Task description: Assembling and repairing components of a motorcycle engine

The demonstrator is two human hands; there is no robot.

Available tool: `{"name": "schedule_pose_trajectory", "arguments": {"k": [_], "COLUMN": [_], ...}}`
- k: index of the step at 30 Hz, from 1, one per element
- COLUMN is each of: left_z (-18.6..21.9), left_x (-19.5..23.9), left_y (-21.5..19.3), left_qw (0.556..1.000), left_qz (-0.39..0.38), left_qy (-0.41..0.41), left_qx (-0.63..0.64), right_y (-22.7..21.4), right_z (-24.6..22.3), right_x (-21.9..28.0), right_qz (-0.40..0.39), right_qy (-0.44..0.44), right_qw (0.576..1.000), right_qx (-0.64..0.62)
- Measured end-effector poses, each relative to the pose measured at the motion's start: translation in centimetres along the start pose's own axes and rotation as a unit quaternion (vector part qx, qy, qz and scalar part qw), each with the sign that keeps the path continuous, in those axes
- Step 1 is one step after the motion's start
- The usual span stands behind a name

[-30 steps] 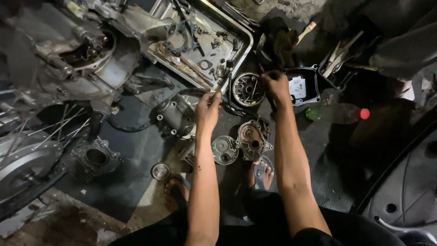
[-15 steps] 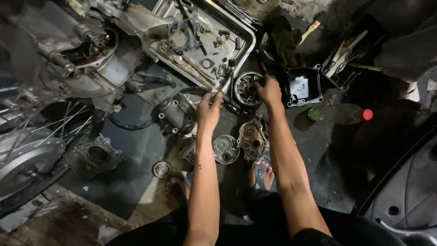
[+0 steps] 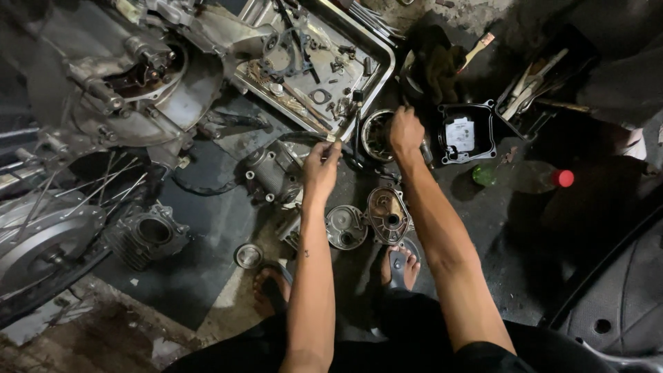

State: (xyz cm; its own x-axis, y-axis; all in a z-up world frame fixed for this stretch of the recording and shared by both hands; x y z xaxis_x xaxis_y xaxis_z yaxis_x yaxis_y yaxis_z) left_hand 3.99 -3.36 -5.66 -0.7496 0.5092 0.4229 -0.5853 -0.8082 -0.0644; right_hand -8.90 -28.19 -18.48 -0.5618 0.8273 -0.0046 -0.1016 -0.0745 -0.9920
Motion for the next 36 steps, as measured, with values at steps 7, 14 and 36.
{"name": "schedule_pose_trajectory", "arguments": {"k": [7,14,36], "left_z": [0.7,1.8,1.3], "left_x": [0.3,1.4,0.8], "left_y": [0.2,0.6,0.0], "left_qw": [1.0,1.0,1.0], "left_qz": [-0.001,-0.009,0.008], "left_qy": [0.005,-0.003,-0.004], "left_qx": [0.015,0.012,0.018], "right_y": [-2.5,-1.1,-8.0], "right_z": [3.9,7.0,-2.2], "right_x": [0.0,1.2,3.5], "right_qz": [-0.172,-0.183,-0.207], "right_qy": [0.067,0.155,0.008], "right_qw": [0.94,0.9,0.922], "right_qx": [-0.287,-0.365,-0.329]}}
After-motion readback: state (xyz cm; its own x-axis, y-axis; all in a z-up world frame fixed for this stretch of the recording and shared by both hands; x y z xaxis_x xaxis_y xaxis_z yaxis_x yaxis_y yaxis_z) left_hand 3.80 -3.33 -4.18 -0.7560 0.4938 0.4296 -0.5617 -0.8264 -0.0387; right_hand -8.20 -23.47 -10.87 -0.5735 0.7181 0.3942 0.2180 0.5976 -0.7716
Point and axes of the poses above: each hand's wrist, its own x-axis away from the middle knuckle, its own y-axis out of the palm, z = x × y, the point moved 6 cm from there along -x, towards the middle knuckle, and after that the axes turned 11 degrees about x, right-handed, at the moved point
